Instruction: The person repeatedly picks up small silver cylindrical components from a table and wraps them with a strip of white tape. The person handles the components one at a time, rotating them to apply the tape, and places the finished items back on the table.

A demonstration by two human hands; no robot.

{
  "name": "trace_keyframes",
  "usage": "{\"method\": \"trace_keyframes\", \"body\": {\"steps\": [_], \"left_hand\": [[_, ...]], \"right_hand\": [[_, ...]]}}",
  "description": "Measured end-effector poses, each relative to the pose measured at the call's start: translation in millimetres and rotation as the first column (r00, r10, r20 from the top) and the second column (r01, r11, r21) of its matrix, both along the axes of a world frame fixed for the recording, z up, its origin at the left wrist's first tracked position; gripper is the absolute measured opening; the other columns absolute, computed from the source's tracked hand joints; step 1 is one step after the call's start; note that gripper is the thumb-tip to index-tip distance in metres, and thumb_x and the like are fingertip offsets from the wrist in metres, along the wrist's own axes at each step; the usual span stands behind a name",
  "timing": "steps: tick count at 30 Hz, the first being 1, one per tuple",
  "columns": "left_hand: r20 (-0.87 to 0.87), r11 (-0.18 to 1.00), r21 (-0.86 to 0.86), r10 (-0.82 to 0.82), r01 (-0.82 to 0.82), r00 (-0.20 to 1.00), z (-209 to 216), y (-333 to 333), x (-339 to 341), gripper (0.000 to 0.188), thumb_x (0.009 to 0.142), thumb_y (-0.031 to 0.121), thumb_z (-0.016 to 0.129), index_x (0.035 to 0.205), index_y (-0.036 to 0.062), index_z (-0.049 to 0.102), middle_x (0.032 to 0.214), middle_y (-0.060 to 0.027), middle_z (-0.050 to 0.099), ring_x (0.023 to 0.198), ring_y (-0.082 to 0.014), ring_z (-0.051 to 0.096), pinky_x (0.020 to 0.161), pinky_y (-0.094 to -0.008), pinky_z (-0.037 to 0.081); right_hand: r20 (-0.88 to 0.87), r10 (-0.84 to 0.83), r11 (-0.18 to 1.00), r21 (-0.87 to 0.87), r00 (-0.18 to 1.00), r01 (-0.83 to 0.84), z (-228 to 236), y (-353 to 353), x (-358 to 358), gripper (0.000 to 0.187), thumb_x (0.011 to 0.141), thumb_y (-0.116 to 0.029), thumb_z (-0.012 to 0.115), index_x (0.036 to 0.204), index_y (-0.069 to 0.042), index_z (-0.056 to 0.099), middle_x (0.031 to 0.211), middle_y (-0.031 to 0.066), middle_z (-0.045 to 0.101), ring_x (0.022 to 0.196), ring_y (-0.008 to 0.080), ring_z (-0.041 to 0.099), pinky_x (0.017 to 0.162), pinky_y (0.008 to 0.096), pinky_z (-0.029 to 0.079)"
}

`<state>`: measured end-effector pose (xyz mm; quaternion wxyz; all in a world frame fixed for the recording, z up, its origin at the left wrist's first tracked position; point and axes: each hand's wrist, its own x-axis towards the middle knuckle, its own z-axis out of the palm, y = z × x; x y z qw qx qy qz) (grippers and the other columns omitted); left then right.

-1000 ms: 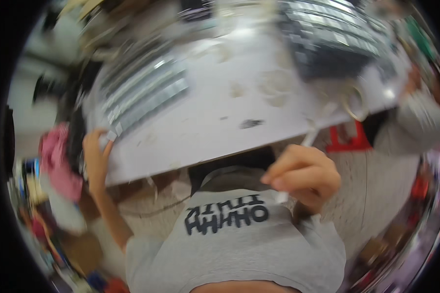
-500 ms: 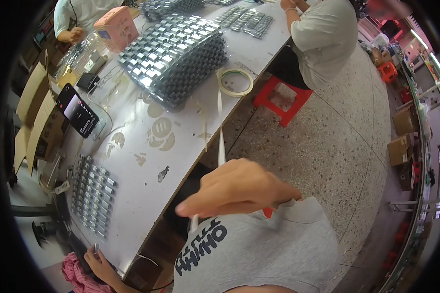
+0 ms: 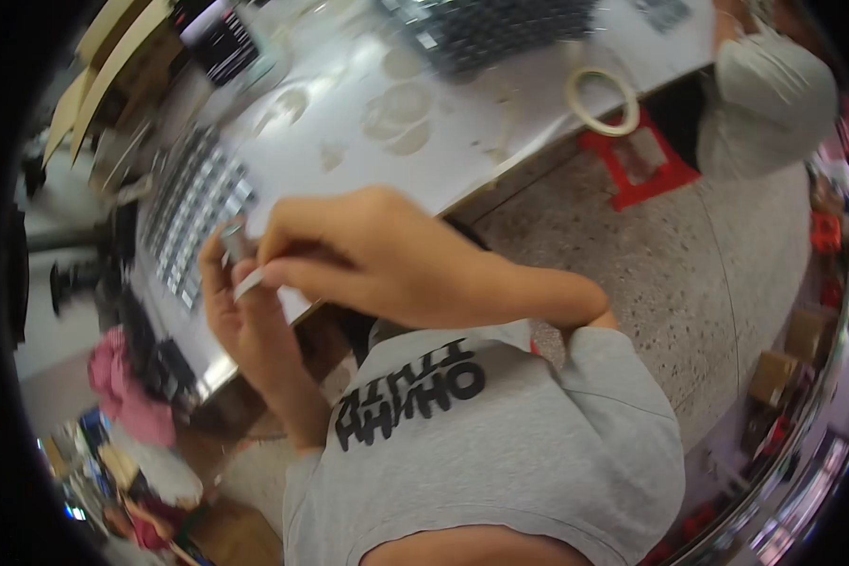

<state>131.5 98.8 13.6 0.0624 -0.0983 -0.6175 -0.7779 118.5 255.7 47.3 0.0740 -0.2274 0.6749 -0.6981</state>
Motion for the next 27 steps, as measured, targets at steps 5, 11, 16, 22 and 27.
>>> {"method": "trace_keyframes", "body": {"steps": [5, 11, 16, 22, 27], "left_hand": [[0.037, 0.999, -0.045, -0.013, 0.015, 0.999, 10, 6, 4, 0.043, 0.079, -0.005, 0.051, 0.12, -0.0028, 0.039, 0.087, -0.01, 0.058, 0.078, -0.0102, 0.055, 0.071, -0.0201, 0.043], [-0.179, 0.952, -0.303, -0.016, -0.039, 0.984, 8, -5, 0, 0.049, 0.068, -0.003, 0.065, 0.113, -0.0022, 0.046, 0.088, -0.0133, 0.061, 0.076, -0.0141, 0.061, 0.065, -0.0226, 0.05], [-0.249, 0.918, -0.38, 0.013, -0.11, 0.969, 9, -5, 0, 0.051, 0.062, 0.004, 0.072, 0.109, -0.0001, 0.051, 0.089, -0.0133, 0.061, 0.071, -0.0144, 0.062, 0.064, -0.0237, 0.051], [-0.303, 0.876, -0.444, 0.051, -0.188, 0.952, 10, -4, -2, 0.048, 0.059, 0.006, 0.074, 0.103, 0.0019, 0.055, 0.093, -0.0104, 0.061, 0.071, -0.0138, 0.062, 0.064, -0.0239, 0.051], [-0.36, 0.819, -0.519, 0.05, -0.244, 0.932, 13, -2, -4, 0.048, 0.059, 0.004, 0.073, 0.103, 0.0001, 0.055, 0.09, -0.0107, 0.062, 0.069, -0.0141, 0.061, 0.062, -0.0234, 0.051]], "right_hand": [[0.176, 0.052, 0.999, -0.002, 0.983, -0.052, 6, 3, -9, 0.014, 0.08, -0.011, 0.058, 0.082, 0.003, 0.054, 0.075, 0.0064, 0.06, 0.071, 0.0087, 0.057, 0.062, 0.0201, 0.046], [0.088, 0.111, 0.992, 0.051, 0.99, -0.116, 6, 5, -14, 0.013, 0.079, -0.009, 0.059, 0.078, 0.002, 0.053, 0.069, 0.0047, 0.058, 0.066, 0.0059, 0.055, 0.058, 0.0178, 0.044], [0.144, 0.138, 0.988, 0.047, 0.98, -0.146, 6, 3, -17, 0.014, 0.078, -0.01, 0.06, 0.076, 0.002, 0.053, 0.065, 0.0031, 0.056, 0.062, 0.0043, 0.051, 0.054, 0.0174, 0.041], [0.149, 0.133, 0.986, 0.079, 0.98, -0.146, 5, 4, -21, 0.016, 0.077, -0.011, 0.061, 0.073, 0.001, 0.052, 0.064, 0.002, 0.055, 0.059, 0.0034, 0.048, 0.052, 0.0182, 0.039], [0.175, 0.134, 0.988, 0.051, 0.975, -0.145, 0, 3, -23, 0.017, 0.076, -0.011, 0.062, 0.073, 0.0, 0.051, 0.063, 0.0013, 0.054, 0.058, 0.0035, 0.046, 0.051, 0.0182, 0.038]]}}
